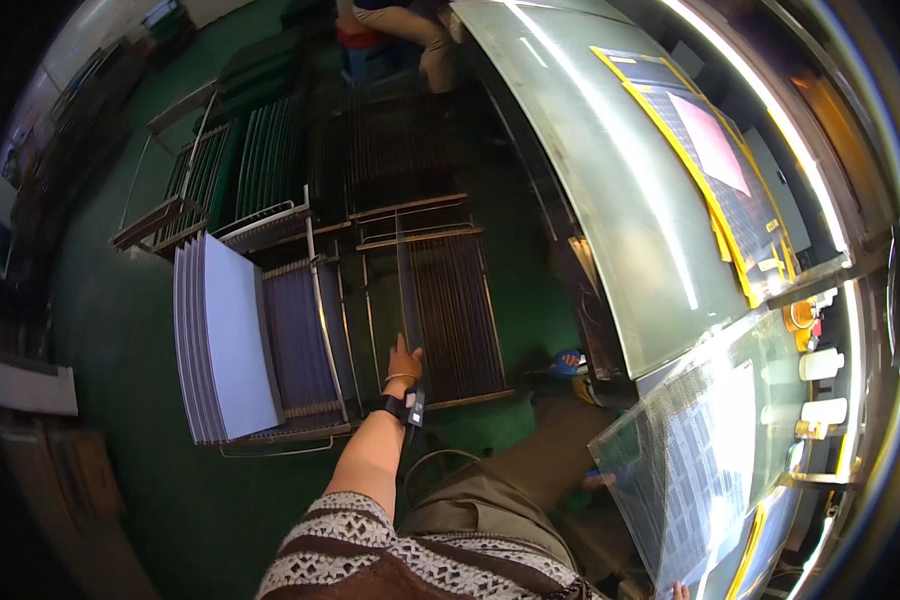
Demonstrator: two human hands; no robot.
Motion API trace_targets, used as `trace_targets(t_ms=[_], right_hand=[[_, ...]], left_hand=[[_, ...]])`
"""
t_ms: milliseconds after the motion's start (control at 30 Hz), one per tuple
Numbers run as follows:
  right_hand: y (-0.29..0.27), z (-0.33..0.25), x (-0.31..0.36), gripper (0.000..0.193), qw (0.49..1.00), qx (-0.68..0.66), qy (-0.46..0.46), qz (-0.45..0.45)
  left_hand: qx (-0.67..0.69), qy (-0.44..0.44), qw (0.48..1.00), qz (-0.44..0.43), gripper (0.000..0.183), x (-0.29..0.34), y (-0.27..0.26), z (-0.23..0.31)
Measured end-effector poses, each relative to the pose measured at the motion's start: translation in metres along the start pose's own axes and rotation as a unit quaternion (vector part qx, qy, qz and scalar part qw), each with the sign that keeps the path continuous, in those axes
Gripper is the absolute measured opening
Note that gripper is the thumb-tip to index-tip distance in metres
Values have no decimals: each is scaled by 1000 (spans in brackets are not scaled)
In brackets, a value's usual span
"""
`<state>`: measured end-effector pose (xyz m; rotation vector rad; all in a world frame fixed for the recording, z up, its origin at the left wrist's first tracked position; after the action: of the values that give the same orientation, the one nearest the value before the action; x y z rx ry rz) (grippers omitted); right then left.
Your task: Inspecting large patterned PCB panels and placing them into sorting racks.
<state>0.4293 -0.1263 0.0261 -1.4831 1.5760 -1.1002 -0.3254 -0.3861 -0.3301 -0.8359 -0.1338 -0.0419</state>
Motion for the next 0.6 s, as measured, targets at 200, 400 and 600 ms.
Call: trace_targets(t_ms=[200, 400, 600], right_hand=[[-23, 39, 23, 32, 947, -233, 168, 143], [8, 58, 14, 15, 925, -275, 243, 97], [-56, 13, 25, 6, 876, -400, 160, 218]], left_hand=[[74, 168, 969, -165, 57, 93, -8, 197], [201, 39, 794, -572, 31, 282, -35, 312], [298, 323, 795, -417, 5, 317, -82, 401]])
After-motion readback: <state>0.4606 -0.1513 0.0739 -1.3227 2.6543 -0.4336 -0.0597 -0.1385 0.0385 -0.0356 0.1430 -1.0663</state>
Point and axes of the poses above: each hand's wrist, its own x-axis away from the middle knuckle, its own y-axis out of the palm, z = x × y, the point moved 10 cm from there along -x, towards the middle knuckle, and after that the axes turned 12 degrees about z, right-handed, at the moved point
